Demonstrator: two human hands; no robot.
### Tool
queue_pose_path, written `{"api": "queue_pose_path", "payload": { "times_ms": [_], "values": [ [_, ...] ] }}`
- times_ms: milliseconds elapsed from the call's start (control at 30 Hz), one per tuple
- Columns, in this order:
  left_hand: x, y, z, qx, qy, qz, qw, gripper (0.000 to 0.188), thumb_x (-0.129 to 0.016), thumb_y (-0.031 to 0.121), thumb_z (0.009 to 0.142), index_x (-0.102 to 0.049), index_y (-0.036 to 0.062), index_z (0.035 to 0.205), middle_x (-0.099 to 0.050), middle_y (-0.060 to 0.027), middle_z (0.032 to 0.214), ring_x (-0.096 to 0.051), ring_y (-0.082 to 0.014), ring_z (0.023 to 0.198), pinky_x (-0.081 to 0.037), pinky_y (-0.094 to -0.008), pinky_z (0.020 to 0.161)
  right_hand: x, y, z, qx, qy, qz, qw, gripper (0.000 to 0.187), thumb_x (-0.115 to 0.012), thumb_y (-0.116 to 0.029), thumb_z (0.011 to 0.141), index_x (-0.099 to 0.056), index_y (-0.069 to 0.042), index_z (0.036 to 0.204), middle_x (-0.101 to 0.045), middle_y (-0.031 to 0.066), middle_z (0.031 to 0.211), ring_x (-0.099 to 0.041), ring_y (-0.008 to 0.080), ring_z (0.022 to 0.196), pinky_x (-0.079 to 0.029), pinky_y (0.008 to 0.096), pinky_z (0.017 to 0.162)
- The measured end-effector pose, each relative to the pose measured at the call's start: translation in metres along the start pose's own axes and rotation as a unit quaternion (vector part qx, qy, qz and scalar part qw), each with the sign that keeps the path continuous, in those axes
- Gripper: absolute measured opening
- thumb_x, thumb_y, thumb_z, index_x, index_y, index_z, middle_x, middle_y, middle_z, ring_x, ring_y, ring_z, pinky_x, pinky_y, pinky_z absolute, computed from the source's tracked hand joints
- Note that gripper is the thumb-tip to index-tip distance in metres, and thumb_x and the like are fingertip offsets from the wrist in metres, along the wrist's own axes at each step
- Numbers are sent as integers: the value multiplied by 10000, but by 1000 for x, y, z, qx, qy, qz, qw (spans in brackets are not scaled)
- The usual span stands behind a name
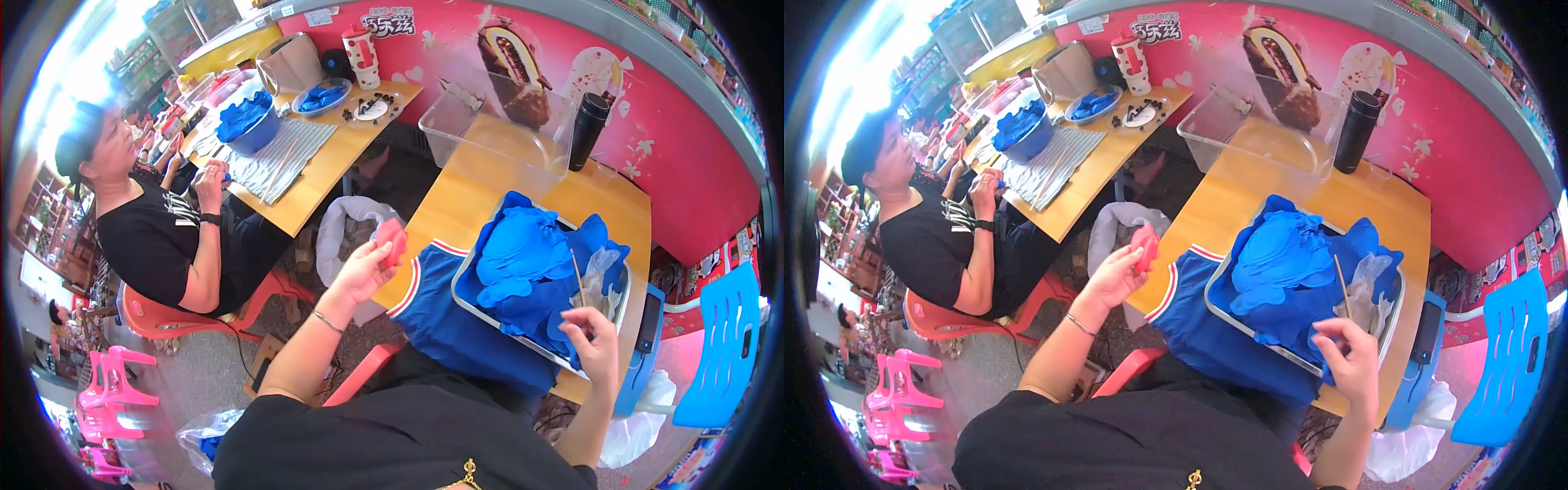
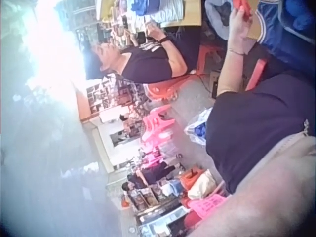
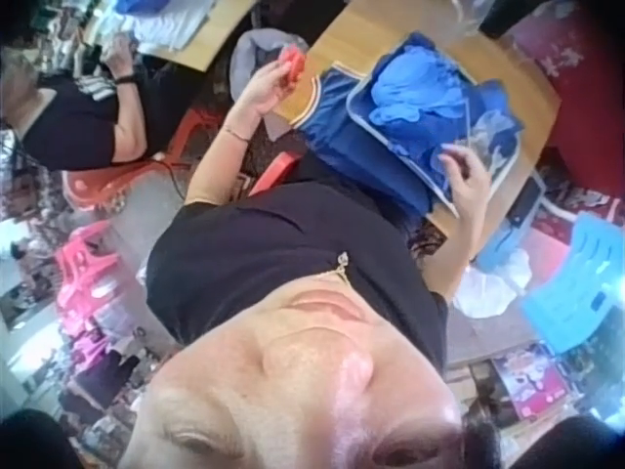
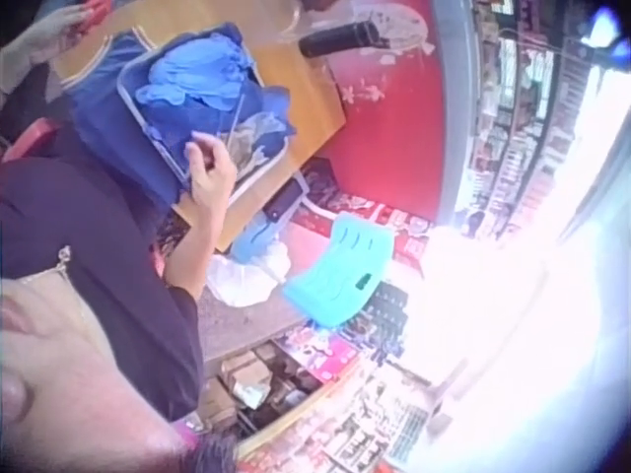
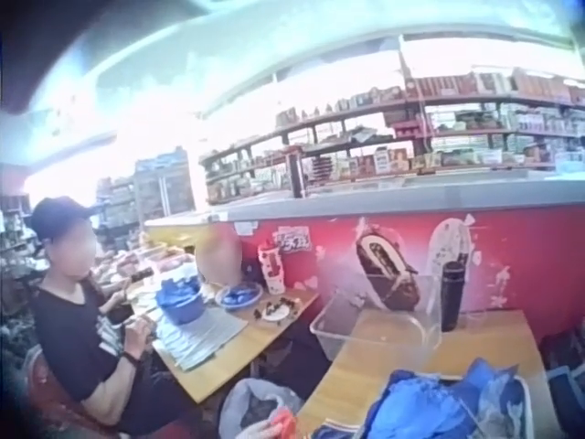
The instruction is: Assemble small blue fabric pieces by folding and shaping them into a small garment using a wooden stick.
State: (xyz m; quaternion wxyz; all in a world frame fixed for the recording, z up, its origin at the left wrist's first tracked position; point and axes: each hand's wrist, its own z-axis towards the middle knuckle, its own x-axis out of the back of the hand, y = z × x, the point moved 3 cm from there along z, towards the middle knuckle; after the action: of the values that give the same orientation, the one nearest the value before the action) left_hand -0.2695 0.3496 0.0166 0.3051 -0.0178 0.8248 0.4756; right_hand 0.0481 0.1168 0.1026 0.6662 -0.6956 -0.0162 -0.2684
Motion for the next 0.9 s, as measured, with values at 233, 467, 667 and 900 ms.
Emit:
{"api": "queue_pose_path", "payload": {
  "times_ms": [233,467,667,900],
  "values": [
    [-6,73,99,-68,-21,19,997,293,-519,99,892,-479,41,1177,-578,-75,1005,-599,-190,824,-520,-264,676,46,23,-23,-19,125,37,991,111,-567,-57,846,-587,16,928,-615,38,764,-576,85,713,-423,190,645],
    [-10,162,301,-108,-18,-59,992,281,-513,48,871,-480,74,1149,-564,-94,1079,-588,-262,851,-515,-331,661,79,45,-14,-72,222,-14,972,120,-561,-115,860,-575,1,883,-581,32,765,-549,86,679,-391,187,614],
    [-16,217,388,-83,205,14,975,405,-564,296,883,-484,-3,1144,-569,-151,1024,-586,-275,925,-525,-362,781,81,41,12,-69,234,-12,970,155,-542,-174,885,-544,-28,937,-538,11,742,-479,64,674,-346,188,608],
    [-18,180,242,-204,-18,57,977,201,-546,217,892,-540,49,1002,-567,-44,815,-567,-143,755,-457,-226,606,92,13,7,-21,177,-48,983,220,-592,-218,847,-547,-8,895,-548,20,758,-472,75,654,-343,193,589]
  ]
}}
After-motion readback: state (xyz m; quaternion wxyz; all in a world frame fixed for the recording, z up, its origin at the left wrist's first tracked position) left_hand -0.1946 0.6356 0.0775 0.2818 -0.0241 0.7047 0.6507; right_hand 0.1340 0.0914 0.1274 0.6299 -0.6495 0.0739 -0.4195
